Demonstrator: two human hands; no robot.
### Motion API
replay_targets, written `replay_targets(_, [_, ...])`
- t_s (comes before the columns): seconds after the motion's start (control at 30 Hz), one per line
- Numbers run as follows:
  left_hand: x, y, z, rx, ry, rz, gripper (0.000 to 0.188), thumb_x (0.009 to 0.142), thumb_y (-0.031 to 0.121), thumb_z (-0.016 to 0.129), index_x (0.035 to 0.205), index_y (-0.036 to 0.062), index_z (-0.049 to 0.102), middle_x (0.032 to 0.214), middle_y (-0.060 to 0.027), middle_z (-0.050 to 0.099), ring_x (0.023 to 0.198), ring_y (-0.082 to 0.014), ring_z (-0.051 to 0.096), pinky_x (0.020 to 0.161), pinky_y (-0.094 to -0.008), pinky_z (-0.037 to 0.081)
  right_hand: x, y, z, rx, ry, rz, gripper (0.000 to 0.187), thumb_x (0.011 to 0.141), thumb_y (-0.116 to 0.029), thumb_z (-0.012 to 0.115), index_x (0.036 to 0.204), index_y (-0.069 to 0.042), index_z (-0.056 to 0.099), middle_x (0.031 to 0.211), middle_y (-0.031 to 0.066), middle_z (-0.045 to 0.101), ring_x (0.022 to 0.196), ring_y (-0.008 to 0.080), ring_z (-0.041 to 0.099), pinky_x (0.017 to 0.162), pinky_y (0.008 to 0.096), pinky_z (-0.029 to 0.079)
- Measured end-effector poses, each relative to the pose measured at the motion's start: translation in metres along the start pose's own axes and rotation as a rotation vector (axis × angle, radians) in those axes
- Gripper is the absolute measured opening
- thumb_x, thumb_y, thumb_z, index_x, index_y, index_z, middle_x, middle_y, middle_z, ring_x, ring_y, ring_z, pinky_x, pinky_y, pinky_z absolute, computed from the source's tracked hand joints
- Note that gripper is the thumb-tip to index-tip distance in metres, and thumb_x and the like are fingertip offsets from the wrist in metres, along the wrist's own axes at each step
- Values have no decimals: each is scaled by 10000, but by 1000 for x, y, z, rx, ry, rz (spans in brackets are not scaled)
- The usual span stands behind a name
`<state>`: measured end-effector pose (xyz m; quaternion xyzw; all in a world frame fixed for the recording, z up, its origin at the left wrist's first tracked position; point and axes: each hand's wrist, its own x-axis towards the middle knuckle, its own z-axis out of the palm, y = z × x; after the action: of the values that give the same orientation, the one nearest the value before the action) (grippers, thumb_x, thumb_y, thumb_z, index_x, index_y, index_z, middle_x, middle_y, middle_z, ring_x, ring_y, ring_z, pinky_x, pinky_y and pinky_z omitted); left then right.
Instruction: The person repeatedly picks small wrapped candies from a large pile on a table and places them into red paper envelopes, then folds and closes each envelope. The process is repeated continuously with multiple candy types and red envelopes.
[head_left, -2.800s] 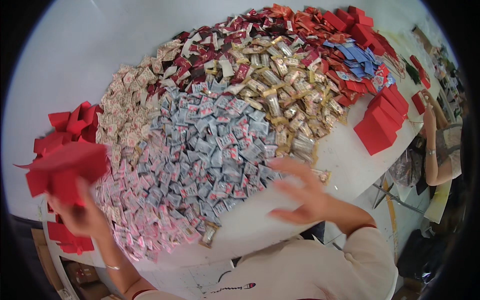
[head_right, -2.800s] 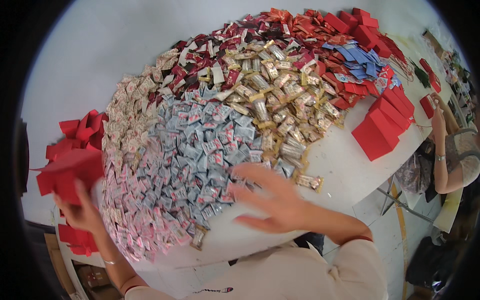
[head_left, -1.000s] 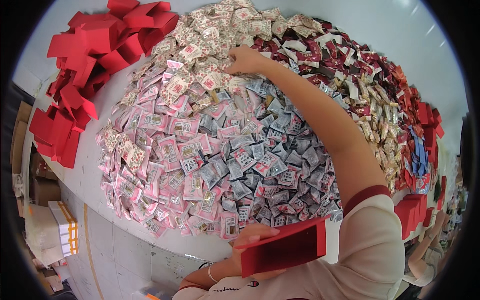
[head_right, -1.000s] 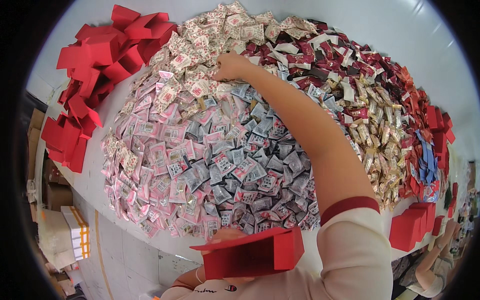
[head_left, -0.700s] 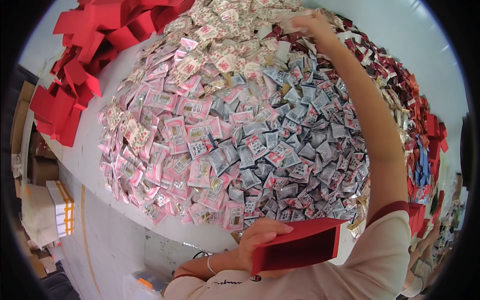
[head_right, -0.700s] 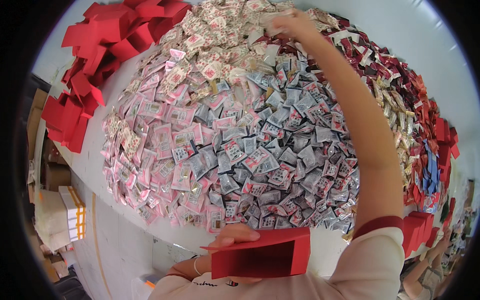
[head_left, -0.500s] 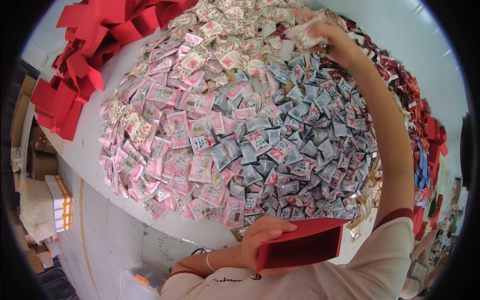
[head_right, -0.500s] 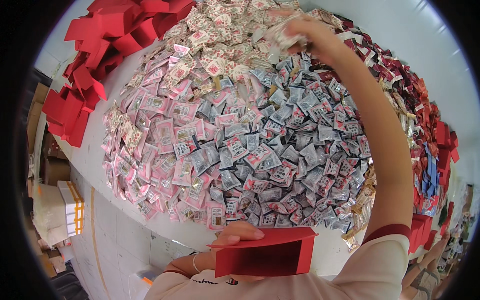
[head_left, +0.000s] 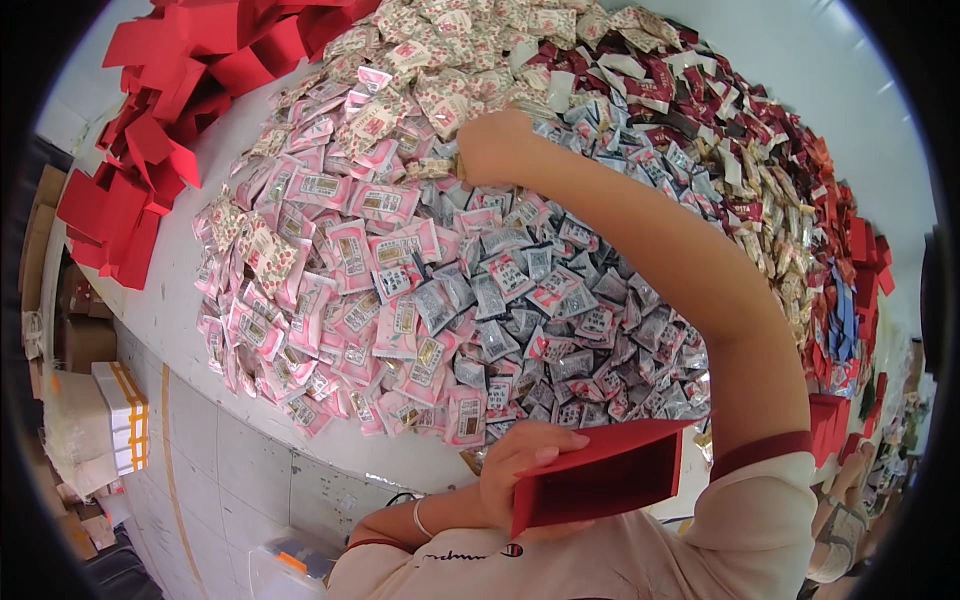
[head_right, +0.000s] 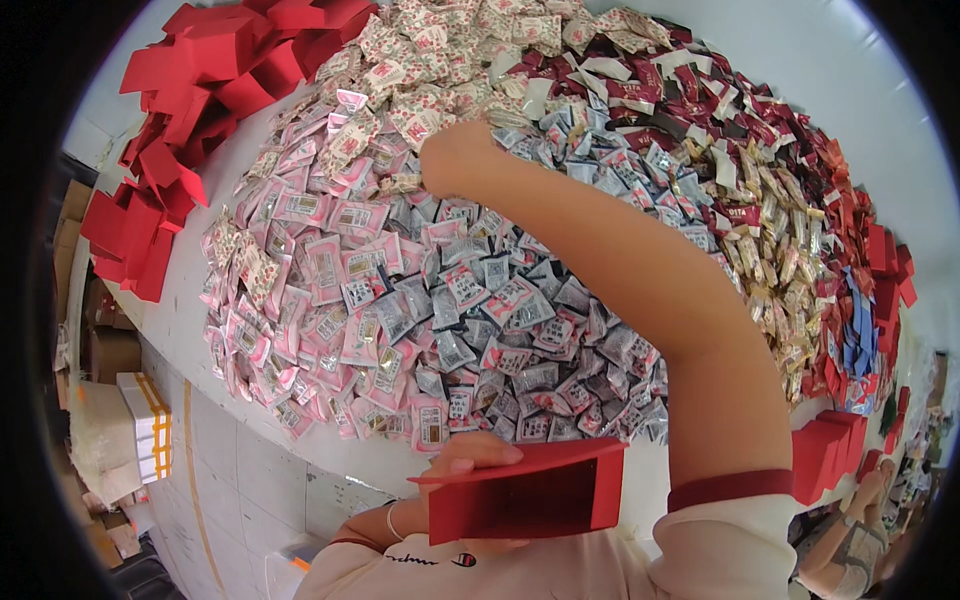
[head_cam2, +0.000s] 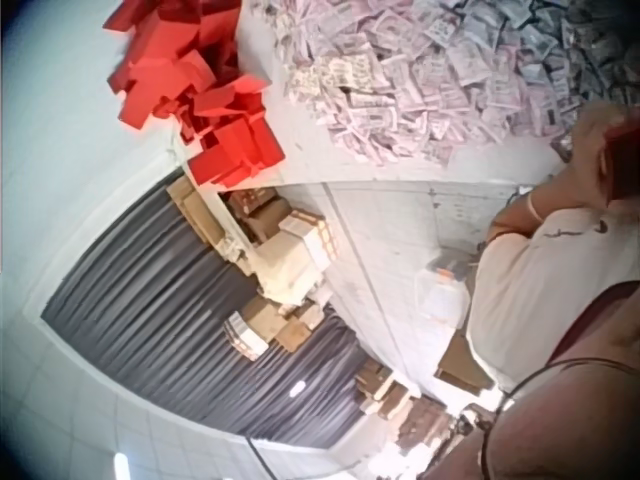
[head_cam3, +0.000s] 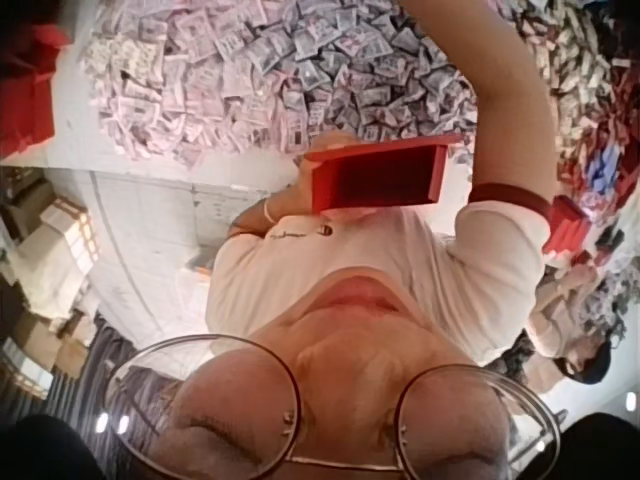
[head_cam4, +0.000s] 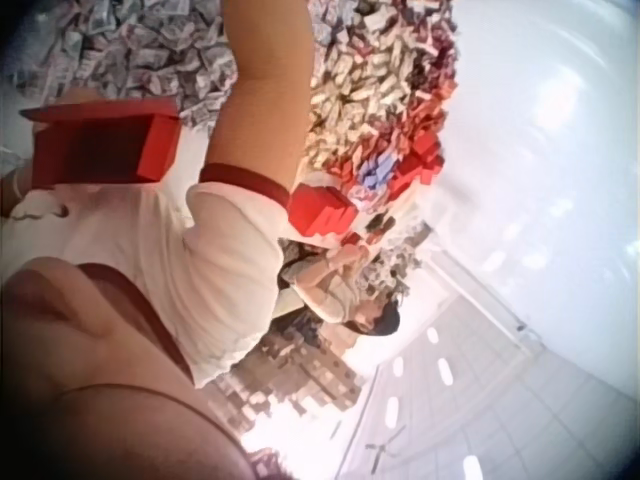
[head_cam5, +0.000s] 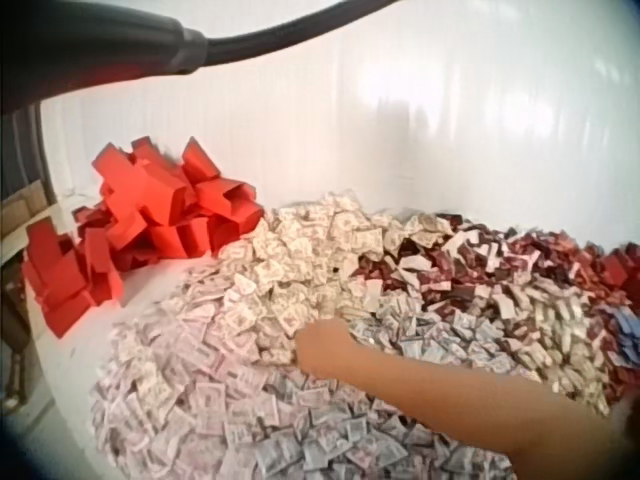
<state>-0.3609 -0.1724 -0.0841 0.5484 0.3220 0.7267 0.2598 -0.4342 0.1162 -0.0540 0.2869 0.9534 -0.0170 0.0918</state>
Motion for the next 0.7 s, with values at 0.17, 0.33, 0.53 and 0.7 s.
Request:
replay_targets(0.17, [0, 1, 1, 26, -11, 20, 802, 589, 189, 789, 1241, 45, 344, 1058, -204, 535, 864, -301, 567, 697, -370, 463, -4, 12, -14, 164, -76, 25, 303, 535, -274, 692, 696, -24, 636, 695, 103, 633, 625, 243, 615, 518, 364, 469])
replay_targets(0.33, [0, 0, 3, 39, 5, 78, 781, 588, 178, 788, 1225, 31, 360, 1063, -203, 537, 870, -295, 566, 700, -364, 462, -34, 49, -65, 969, -84, 155, 300, 592, -237, 679, 795, -32, 599, 731, 52, 597, 631, 126, 565, 517, 258, 434])
replay_targets(0.53, [1, 5, 5, 12, 43, 107, 729, 593, 182, 784, 1191, 18, 400, 1046, -201, 557, 868, -289, 574, 699, -355, 458, -54, 75, -49, 1571, 249, 44, 270, 677, -136, 644, 924, -62, 564, 878, 53, 600, 770, 137, 599, 674, 269, 485])
replay_targets(0.7, [1, 4, 7, 38, 78, 152, 705, 598, 185, 775, 1176, 3, 414, 1035, -200, 564, 838, -288, 584, 686, -349, 458, -38, 17, -36, 526, 32, 41, 314, 687, -135, 590, 994, -69, 586, 862, 91, 637, 746, 207, 632, 627, 334, 507])
